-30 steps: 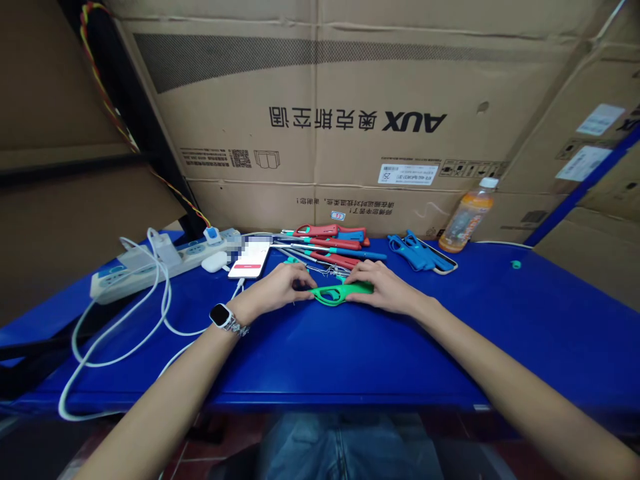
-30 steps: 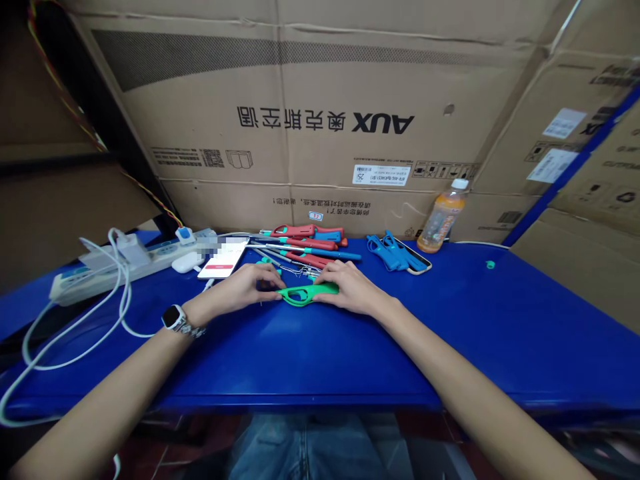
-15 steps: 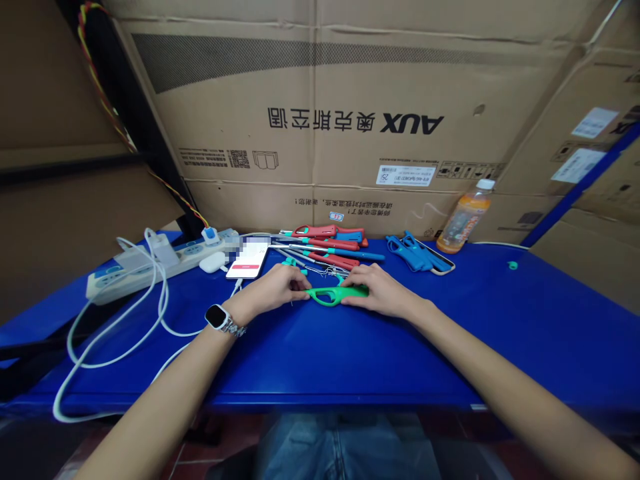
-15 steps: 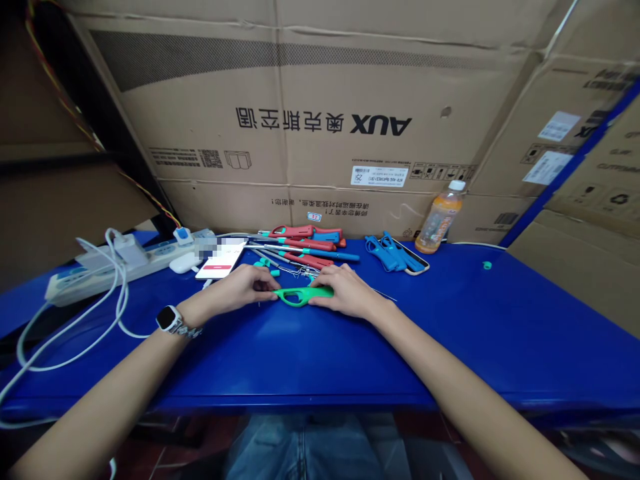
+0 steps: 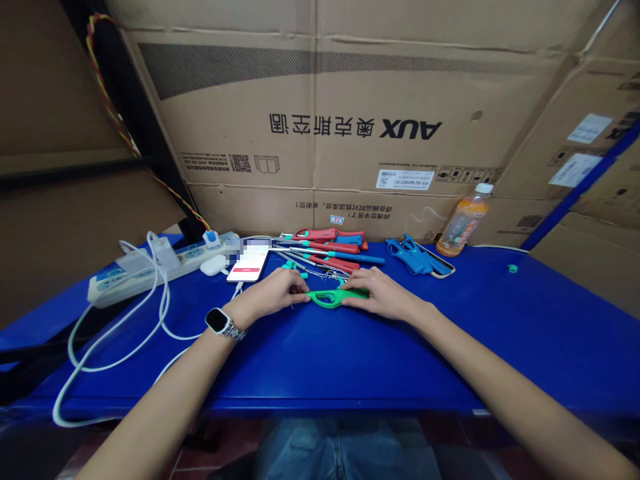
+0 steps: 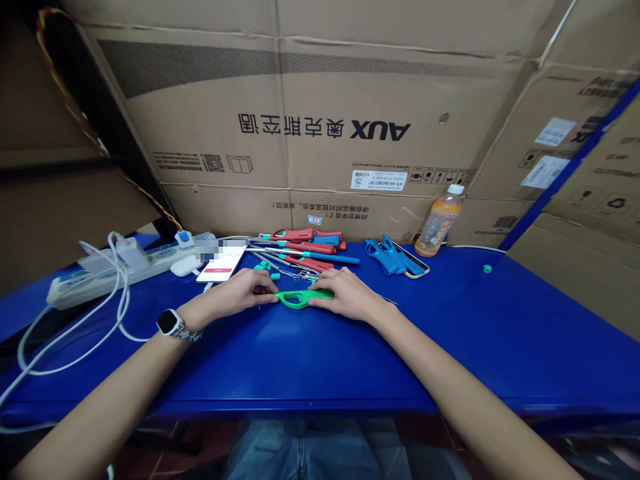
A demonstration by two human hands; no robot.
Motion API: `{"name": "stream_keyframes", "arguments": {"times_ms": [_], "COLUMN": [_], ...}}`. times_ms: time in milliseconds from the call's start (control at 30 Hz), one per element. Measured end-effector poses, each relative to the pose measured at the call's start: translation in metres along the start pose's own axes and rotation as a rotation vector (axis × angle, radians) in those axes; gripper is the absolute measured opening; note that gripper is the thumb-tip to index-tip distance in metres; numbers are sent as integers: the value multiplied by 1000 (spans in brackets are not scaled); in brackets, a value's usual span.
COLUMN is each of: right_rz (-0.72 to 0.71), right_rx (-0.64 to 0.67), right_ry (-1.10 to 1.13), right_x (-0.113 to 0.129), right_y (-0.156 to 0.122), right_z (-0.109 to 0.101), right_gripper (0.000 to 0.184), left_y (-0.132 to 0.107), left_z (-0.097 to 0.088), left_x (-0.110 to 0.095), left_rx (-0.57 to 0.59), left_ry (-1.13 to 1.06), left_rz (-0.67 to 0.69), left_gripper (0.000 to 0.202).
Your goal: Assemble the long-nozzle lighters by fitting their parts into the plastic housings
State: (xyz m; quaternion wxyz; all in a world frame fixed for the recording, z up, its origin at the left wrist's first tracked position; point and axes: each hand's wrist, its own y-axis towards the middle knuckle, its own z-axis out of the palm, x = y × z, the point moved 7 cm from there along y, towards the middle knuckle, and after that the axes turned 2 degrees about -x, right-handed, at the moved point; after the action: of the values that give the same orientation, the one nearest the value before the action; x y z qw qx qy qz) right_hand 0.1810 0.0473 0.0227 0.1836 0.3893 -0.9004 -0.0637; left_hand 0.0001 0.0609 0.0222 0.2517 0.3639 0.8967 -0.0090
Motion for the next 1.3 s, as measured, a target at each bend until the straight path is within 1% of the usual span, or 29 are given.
{"name": "stream_keyframes", "arguments": {"times_ms": [233, 333, 533, 667, 767, 833, 900, 1000, 1100, 1133, 1200, 1300], "right_rz": [-15, -19, 61, 161, 169, 155, 166, 180, 137, 127, 123, 131], "right_rx": [5, 17, 53, 19, -9, -23, -45, -76, -82, -73, -45, -30], "right_ry": [-5, -9, -18, 2, -14, -7, 12, 45, 137, 170, 203, 176], "right_x": [-2, -1, -1, 3, 9, 13, 15, 16, 18, 18, 17, 16], "right_y": [2, 3, 4, 2, -1, -2, -4, -7, -8, -8, -9, -9], "right_z": [1, 1, 3, 1, -1, -2, -4, -6, -3, -1, 4, 11], "right_gripper": [34, 34, 30, 34, 21, 17, 21, 28, 31, 32, 33, 32], "left_y": [1, 1, 0, -1, -1, -1, -1, -2, -2, -2, -2, -3], "left_z": [2, 3, 5, 2, -4, -8, -12, -18, -20, -19, -14, -7], "left_x": [4, 4, 3, 5, 3, 2, 0, -4, -2, -1, 2, 4], "left_rx": [17, 22, 30, -30, -78, -94, -106, -139, -171, -168, -125, -40], "left_ry": [-7, 20, 87, 45, -52, -117, -157, -151, -122, -119, -124, -152], "left_rz": [-55, -43, -26, -32, -30, -35, -32, -11, -2, -9, -40, -81], "left_gripper": [18, 17, 15, 14, 12, 11, 11, 11, 12, 12, 12, 19]}}
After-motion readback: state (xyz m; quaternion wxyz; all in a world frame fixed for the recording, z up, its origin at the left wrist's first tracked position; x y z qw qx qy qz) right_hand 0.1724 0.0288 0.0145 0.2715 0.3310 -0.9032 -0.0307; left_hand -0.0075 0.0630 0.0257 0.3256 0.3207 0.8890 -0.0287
